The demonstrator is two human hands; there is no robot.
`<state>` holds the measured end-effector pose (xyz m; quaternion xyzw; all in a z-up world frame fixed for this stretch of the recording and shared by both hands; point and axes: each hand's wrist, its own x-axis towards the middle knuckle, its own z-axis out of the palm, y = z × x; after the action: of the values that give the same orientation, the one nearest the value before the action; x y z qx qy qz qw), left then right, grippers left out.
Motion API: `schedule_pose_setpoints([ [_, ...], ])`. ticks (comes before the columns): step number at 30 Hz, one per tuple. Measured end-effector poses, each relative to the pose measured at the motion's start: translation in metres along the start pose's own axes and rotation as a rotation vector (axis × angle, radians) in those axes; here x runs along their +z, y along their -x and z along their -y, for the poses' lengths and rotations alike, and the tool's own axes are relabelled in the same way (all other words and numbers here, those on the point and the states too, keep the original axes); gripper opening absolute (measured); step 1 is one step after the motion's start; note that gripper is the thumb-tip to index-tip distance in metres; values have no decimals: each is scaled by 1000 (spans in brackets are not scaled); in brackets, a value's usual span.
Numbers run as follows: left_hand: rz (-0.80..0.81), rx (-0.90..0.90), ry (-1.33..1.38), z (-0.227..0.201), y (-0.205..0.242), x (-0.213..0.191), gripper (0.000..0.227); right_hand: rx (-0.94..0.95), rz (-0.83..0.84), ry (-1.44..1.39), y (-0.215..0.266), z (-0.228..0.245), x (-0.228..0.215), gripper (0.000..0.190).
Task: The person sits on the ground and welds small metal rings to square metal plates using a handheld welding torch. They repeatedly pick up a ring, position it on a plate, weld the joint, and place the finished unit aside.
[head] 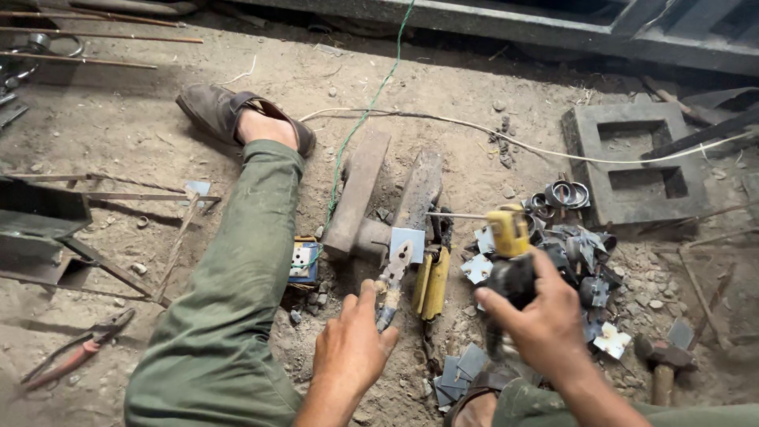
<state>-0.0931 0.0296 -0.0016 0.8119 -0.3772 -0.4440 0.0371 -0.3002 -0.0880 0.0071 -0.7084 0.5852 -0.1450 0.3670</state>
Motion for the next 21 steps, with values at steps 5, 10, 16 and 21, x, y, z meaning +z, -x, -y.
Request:
schedule_pose_setpoints([
  [5,19,-23,16,1,-3,-2,83,-106,0,0,0,16,17,55],
  [10,5,-9,27,3,-5,-3,84,-113,11,-13,-3,21,18,57],
  [16,8,-11,38,4,-8,-1,84,12,63,-2,-6,26,18,61],
  [21,-7,-9,34,13,-17,12,89,25,70,-19,-6,13,21,63],
])
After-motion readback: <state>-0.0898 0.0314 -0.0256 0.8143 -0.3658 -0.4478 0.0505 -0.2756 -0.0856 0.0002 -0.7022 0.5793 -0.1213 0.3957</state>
